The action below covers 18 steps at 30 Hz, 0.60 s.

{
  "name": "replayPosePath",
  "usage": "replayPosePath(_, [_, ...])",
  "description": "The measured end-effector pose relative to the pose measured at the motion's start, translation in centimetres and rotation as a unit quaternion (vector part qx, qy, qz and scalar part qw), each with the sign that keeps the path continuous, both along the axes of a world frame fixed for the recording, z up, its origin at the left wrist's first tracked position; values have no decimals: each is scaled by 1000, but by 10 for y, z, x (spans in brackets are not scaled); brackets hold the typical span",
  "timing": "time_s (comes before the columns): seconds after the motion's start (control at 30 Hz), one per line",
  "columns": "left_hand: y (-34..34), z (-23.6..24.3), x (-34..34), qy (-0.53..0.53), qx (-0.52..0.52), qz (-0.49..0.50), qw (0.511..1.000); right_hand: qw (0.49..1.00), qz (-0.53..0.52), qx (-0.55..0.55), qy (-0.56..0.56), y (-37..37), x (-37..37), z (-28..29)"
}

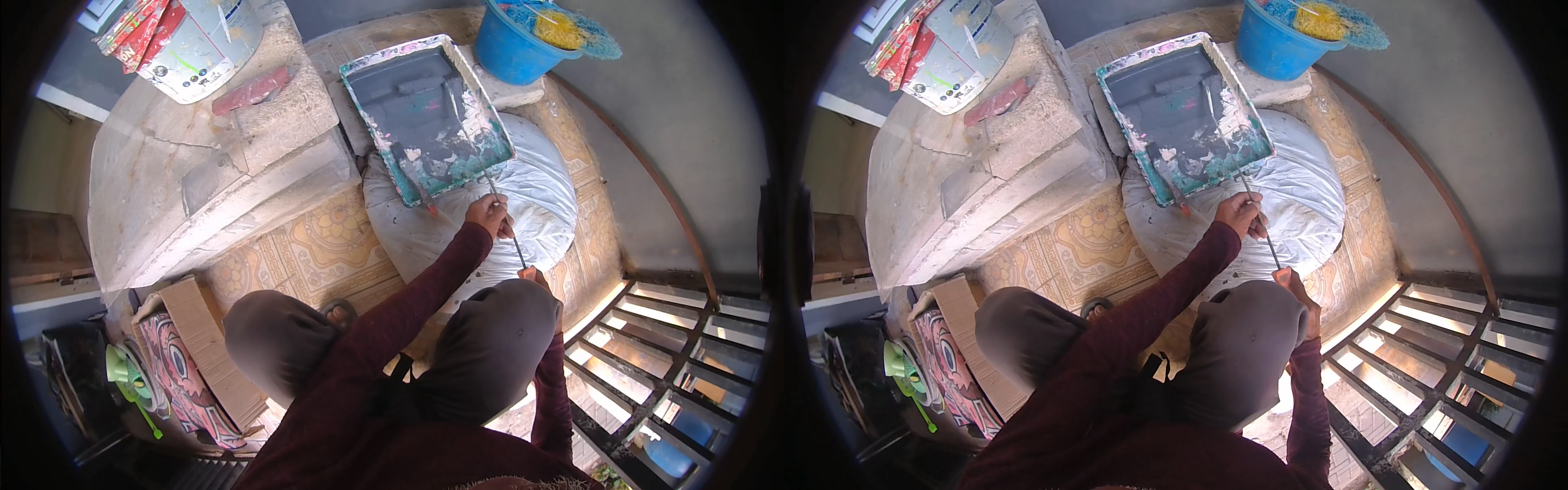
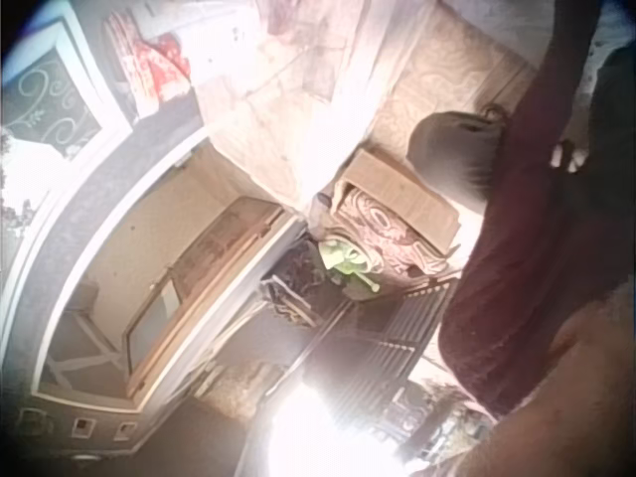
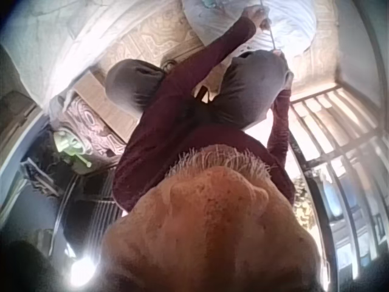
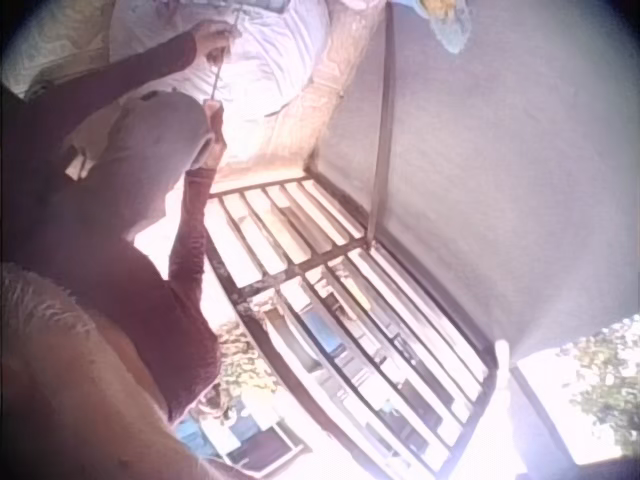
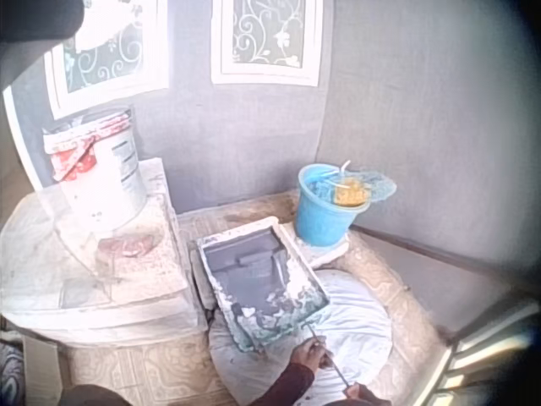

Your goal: The person uses a paint roller to apply grey paint to a wall, first loading the roller from a tray on the floor and then applying it to the wall surface near a window.

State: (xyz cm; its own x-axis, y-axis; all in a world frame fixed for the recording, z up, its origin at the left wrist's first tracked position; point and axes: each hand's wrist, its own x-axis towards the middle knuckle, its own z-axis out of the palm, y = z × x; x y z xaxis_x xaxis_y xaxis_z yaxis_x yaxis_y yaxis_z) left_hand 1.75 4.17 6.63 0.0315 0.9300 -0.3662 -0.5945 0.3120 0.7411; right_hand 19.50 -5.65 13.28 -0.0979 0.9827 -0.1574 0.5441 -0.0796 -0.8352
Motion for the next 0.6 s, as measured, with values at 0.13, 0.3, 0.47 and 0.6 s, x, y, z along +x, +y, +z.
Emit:
replayPosePath(0.13, [3, 8, 5, -15, 20, 14, 1000, 1000, -2, 2, 2, -3, 5, 3])
replayPosePath(0.3, [-4, 3, 21, -7, 10, -3, 1000, 1000, -3, 5, 3, -12, 17, 5])
replayPosePath(0.47, [3, -11, 9, -8, -5, -11, 1000, 1000, -1, -6, -25, -2, 5, 6])
replayPosePath(0.6, [19, -19, -7, 15, 3, -21, 1000, 998, -15, -14, -51, 14, -12, 3])
